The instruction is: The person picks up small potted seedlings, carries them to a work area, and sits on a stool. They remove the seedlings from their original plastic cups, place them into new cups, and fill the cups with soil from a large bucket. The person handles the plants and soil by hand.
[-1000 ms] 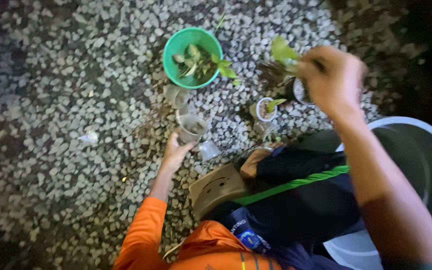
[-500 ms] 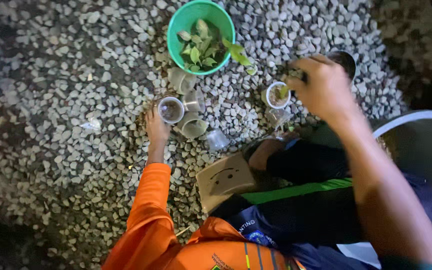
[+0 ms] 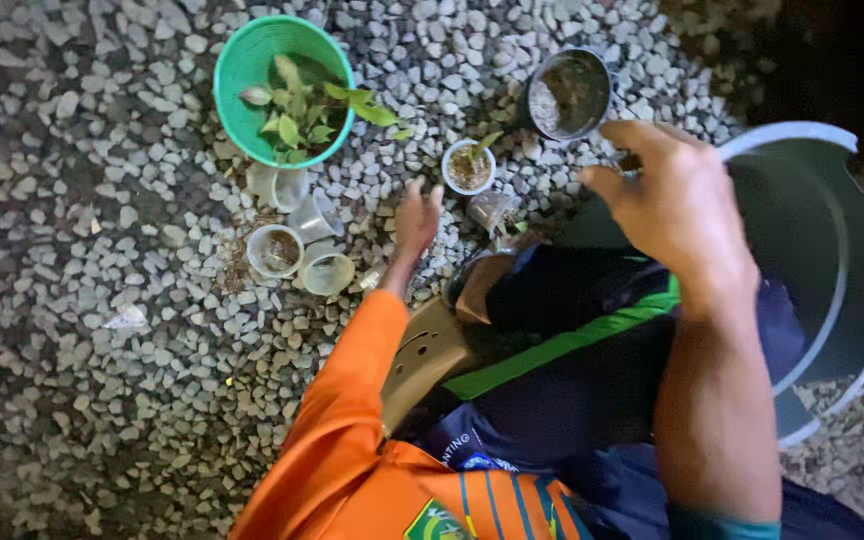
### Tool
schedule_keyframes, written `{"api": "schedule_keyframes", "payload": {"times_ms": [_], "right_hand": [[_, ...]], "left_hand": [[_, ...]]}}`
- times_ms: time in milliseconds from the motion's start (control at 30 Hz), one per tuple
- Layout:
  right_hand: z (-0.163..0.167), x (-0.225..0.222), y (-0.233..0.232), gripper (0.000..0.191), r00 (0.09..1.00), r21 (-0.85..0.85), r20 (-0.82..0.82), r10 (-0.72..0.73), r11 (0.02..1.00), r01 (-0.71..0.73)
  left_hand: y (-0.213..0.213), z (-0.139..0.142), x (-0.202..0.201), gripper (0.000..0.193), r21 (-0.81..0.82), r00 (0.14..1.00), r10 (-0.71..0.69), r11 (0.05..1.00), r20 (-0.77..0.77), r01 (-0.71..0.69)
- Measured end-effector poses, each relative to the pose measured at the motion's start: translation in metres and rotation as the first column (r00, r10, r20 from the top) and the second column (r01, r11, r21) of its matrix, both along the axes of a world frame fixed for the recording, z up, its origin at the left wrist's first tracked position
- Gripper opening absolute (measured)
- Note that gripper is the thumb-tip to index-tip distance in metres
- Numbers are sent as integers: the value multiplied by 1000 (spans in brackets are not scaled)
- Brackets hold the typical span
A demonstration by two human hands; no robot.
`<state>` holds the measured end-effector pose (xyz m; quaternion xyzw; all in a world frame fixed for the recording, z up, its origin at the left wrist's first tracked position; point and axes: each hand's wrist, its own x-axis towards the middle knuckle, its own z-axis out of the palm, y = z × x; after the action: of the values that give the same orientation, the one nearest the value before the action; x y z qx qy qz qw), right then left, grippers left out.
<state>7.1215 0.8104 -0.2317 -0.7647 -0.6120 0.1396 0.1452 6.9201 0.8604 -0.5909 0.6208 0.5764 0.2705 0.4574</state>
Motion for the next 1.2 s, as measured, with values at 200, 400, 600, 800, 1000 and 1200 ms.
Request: {"api": "schedule_keyframes", "payload": {"times_ms": [200, 400, 600, 800, 1000, 1200], "right_hand": [[0, 9, -19, 34, 985, 14, -55, -163, 986, 165], [26, 29, -76, 18, 963, 401, -162, -213, 878, 262], [57, 72, -155, 33, 913, 457, -233, -335, 791, 407], [48, 117, -271, 33, 821, 666, -290, -492, 513, 542], [4, 147, -375, 21, 305, 231, -920, -245, 290, 929], [-33, 158, -414, 29, -39, -20, -997, 68, 260, 965]], "left_hand": [[6, 0, 53, 30, 93, 977, 4, 996, -212, 16], [10, 150, 88, 25, -87, 949, -235, 962, 209, 257], [-56, 339, 167, 31, 239, 809, -538, 840, 238, 488], [-179, 398, 229, 67, 578, 584, -811, 484, 14, 657], [-243, 385, 260, 83, 543, 224, -972, 151, -70, 826], [-238, 359, 281, 89, 309, 121, -992, 122, 22, 943]]}}
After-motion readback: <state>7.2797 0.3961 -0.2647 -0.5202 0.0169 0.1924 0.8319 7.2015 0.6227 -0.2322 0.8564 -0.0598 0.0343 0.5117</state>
